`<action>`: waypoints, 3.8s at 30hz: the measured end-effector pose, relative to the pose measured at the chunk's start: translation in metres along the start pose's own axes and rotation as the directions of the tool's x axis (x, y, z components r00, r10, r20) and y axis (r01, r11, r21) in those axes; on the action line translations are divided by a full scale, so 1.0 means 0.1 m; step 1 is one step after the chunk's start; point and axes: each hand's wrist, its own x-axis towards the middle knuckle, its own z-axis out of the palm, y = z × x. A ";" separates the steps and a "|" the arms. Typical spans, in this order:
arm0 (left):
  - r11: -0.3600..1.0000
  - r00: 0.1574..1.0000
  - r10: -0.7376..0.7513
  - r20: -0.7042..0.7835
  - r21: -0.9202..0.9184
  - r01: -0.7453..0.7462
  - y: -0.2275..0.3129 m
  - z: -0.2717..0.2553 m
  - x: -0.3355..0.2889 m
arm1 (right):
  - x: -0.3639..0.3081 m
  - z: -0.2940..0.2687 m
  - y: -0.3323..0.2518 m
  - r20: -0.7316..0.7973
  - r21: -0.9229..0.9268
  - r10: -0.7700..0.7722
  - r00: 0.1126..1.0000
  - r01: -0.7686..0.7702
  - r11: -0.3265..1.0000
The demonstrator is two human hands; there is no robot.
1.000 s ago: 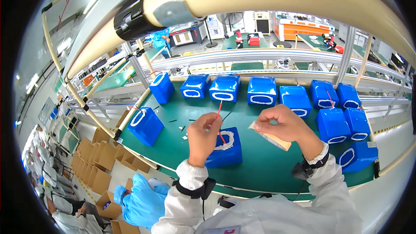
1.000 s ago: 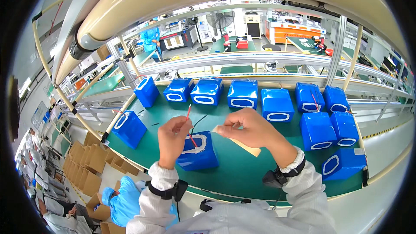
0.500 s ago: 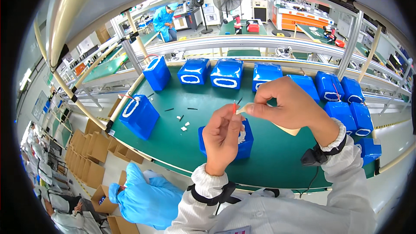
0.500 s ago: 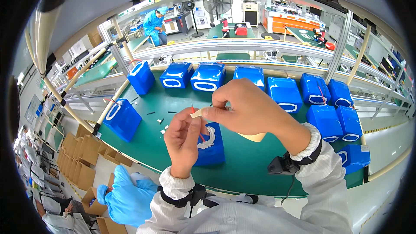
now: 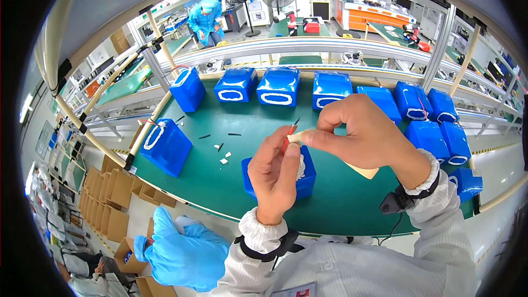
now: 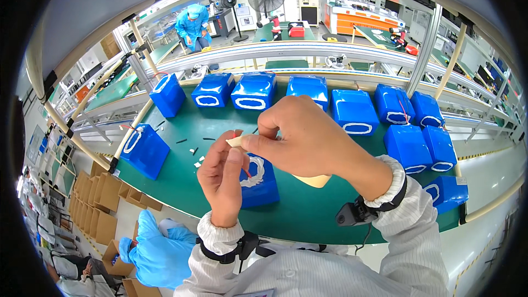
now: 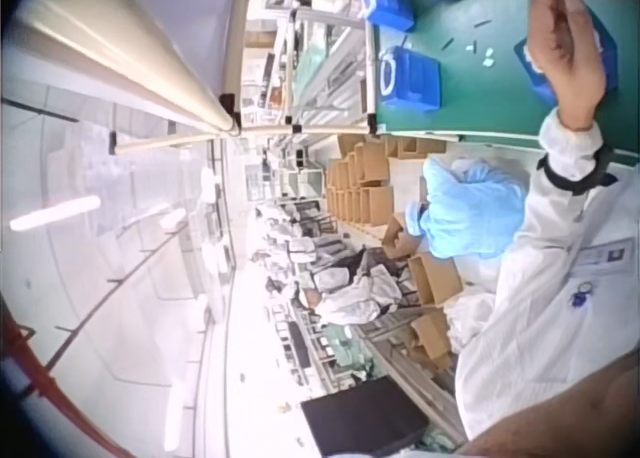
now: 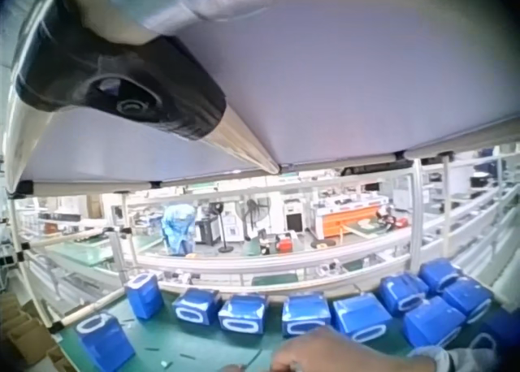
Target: The person secures red and black wires protruding from blue rectangular battery packs using beige adhesive tape. They repeatedly wrap the tape around the wire junctions and the top surface of the battery packs to ensure the connections are held in place.
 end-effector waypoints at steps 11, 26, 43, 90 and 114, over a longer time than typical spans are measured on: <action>0.996 0.992 0.047 -0.119 0.075 -0.038 0.00 0.08 0.02 | -0.03 0.07 -0.02 -0.044 0.039 0.014 0.999 -0.012 0.999; 0.995 0.991 0.096 -0.096 0.004 -0.096 -0.07 0.07 0.04 | -0.04 0.11 0.00 -0.080 0.030 -0.023 0.997 0.026 0.999; 0.891 0.984 -0.179 -0.004 -0.424 0.161 0.03 -0.03 0.05 | -0.06 0.06 0.02 0.030 -0.071 -0.029 0.999 0.031 0.997; 0.992 0.999 0.051 -0.020 -0.114 -0.053 0.01 0.02 0.03 | 0.04 0.13 0.06 0.069 -0.058 -0.085 0.994 0.089 0.994; 0.991 0.957 -0.122 0.264 -0.014 0.131 0.07 -0.11 0.13 | 0.03 0.00 0.02 0.198 0.143 -0.143 0.970 0.116 0.983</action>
